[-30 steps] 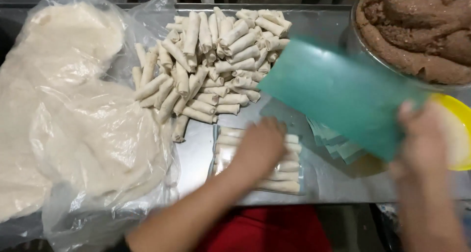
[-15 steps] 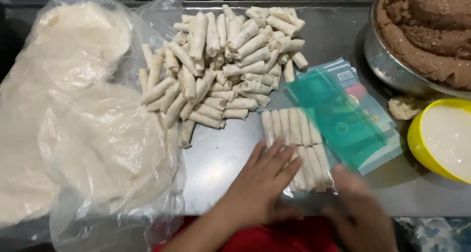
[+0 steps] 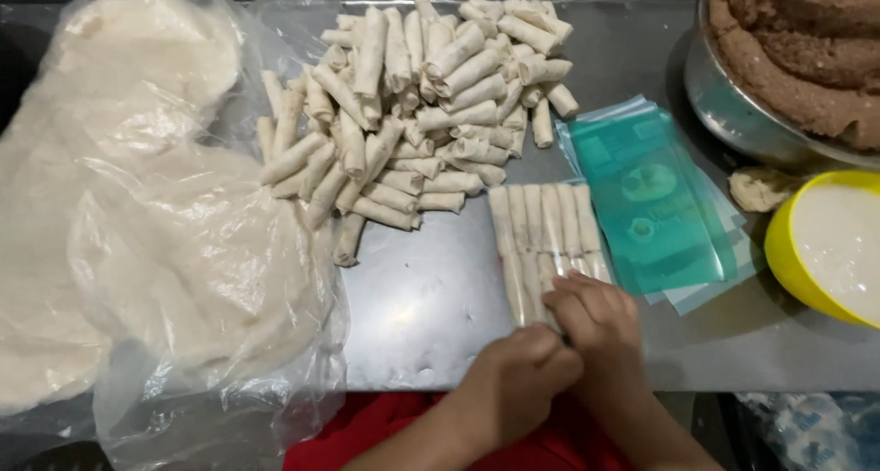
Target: Packing pre-rolled lumpia into plastic bags using a small board to align and slide them in.
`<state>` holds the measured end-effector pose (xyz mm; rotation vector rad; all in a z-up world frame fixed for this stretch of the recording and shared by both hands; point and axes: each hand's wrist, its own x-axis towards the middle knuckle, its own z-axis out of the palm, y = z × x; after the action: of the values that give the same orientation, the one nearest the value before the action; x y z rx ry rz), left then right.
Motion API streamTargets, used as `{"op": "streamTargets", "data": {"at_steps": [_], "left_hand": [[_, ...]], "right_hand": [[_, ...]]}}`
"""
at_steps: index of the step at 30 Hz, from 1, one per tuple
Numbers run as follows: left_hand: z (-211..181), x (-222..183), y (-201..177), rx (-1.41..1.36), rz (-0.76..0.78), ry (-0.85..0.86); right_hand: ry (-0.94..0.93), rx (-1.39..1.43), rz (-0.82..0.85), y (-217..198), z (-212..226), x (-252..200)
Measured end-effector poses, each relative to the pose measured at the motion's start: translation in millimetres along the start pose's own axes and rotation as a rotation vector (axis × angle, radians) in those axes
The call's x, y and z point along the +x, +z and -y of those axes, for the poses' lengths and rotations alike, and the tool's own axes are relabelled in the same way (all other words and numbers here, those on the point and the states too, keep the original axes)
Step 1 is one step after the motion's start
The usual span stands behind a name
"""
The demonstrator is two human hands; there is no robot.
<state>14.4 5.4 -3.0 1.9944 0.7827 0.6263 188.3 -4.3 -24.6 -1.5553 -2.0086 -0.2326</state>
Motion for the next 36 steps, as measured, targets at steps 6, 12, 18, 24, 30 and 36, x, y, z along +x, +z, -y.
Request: {"op": "streamTargets", "data": {"at_steps": [6, 12, 18, 24, 30, 36], "left_hand": [[12, -25, -12, 0.103, -0.202, 0.283], [27, -38, -6, 0.226, -0.228, 0.263], [31, -56, -3, 0.135, -0.289, 0.294], [16, -59, -21, 0.233, -0.264, 0.19], [-8, -34, -41, 0.433, -0.346, 0.235], [7, 14, -12, 0.497, -0.131, 0.205]], "right_hand": [[0.1, 0.131, 0.386, -29, 0, 11], [0.146, 0.126, 0.154, -8, -2, -14], [0.065, 0.486, 0.315, -35, -6, -14], [-0.015, 0.322, 0.06, -33, -3, -34], [0.226, 0.213, 0.323, -58, -16, -57], [-0.2, 0.326, 0.259, -63, -14, -44]]}}
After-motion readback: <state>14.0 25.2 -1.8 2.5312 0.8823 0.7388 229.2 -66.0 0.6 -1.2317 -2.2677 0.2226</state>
